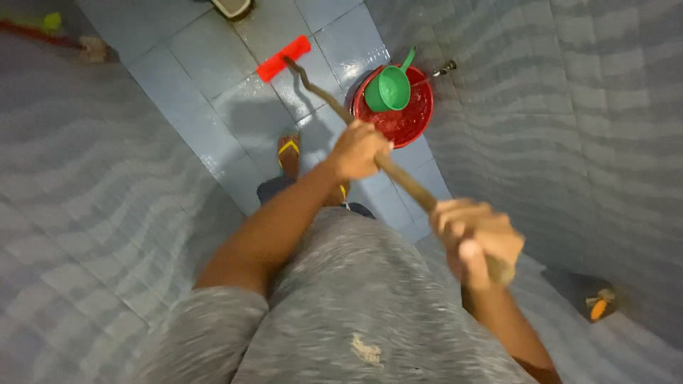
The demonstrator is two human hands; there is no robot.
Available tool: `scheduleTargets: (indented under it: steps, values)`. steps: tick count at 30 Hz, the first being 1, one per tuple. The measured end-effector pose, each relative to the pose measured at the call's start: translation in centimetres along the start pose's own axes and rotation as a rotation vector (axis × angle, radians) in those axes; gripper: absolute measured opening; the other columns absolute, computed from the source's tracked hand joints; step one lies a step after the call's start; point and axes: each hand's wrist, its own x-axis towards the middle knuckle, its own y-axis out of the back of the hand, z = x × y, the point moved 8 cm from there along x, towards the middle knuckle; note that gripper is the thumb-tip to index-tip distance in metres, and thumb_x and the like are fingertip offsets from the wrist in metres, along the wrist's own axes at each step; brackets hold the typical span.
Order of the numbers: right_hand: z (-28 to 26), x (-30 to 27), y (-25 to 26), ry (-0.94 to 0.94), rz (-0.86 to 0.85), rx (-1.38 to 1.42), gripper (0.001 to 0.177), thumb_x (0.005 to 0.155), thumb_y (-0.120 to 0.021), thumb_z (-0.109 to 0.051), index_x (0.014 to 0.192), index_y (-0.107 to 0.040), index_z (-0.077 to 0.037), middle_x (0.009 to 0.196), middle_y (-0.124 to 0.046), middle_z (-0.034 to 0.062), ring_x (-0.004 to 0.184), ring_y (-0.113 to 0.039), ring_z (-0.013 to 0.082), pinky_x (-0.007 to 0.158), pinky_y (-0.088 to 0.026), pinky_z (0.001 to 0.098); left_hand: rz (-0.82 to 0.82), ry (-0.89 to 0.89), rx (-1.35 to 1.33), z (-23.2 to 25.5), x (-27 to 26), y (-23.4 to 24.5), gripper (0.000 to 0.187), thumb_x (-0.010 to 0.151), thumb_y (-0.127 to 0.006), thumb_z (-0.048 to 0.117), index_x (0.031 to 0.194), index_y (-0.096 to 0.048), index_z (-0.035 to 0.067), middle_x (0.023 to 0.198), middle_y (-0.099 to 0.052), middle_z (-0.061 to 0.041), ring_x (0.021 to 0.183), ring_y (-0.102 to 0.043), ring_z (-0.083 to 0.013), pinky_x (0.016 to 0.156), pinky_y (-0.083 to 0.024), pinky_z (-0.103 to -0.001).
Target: Scrubbing the floor of a bathroom with a long-handled brush.
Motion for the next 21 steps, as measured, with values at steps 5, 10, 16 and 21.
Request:
scheduleTargets:
  steps: [5, 10, 16, 21]
  values:
    - [0.3, 0.0, 1.4, -0.001, 0.014, 0.015, 0.046, 0.100, -0.054, -0.015, 0.059, -0.034, -0.010, 0.050, -0.036, 0.0025, 0.043, -0.035, 0.0157, 0.047, -0.035, 0.0368, 0.287, -0.009, -0.057, -0.9, 0.7, 1.1, 0.026, 0.097, -0.065, 0.026, 0.076, -0.072, 0.013, 0.083, -0.071, -0.011, 0.094, -0.063, -0.0328, 0.092, -0.043, -0.050]
    - [-1.5, -2.6, 0.0, -0.002, -0.097, 0.022, 0.046, 0.095, -0.056, -0.011, 0.054, -0.035, -0.011, 0.049, -0.033, 0.0012, 0.042, -0.031, 0.0143, 0.046, -0.032, 0.0369, 0.248, -0.026, 0.003, 1.5, -2.8, -0.8, 0.021, 0.089, -0.066, 0.023, 0.071, -0.073, 0.015, 0.073, -0.069, -0.010, 0.089, -0.063, -0.0321, 0.089, -0.041, -0.052]
    - [1.9, -2.8, -1.9, 0.055, -0.116, 0.101, 0.045, 0.092, -0.056, -0.009, 0.052, -0.035, -0.013, 0.047, -0.033, 0.0000, 0.041, -0.030, 0.0140, 0.043, -0.029, 0.0360, 0.293, -0.111, 0.043, -2.9, -4.7, -1.6, 0.008, 0.083, -0.067, 0.021, 0.077, -0.071, 0.017, 0.076, -0.068, -0.007, 0.086, -0.064, -0.0306, 0.080, -0.042, -0.051]
    - [6.4, -4.1, -2.8, 0.153, -0.212, 0.198, 0.042, 0.094, -0.049, -0.006, 0.053, -0.039, -0.010, 0.048, -0.039, 0.0021, 0.042, -0.035, 0.0159, 0.043, -0.035, 0.0346, 0.684, -0.183, -0.034, -7.0, -7.0, 1.0, 0.021, 0.098, -0.070, 0.021, 0.078, -0.067, 0.015, 0.078, -0.065, -0.007, 0.083, -0.060, -0.0286, 0.083, -0.044, -0.047]
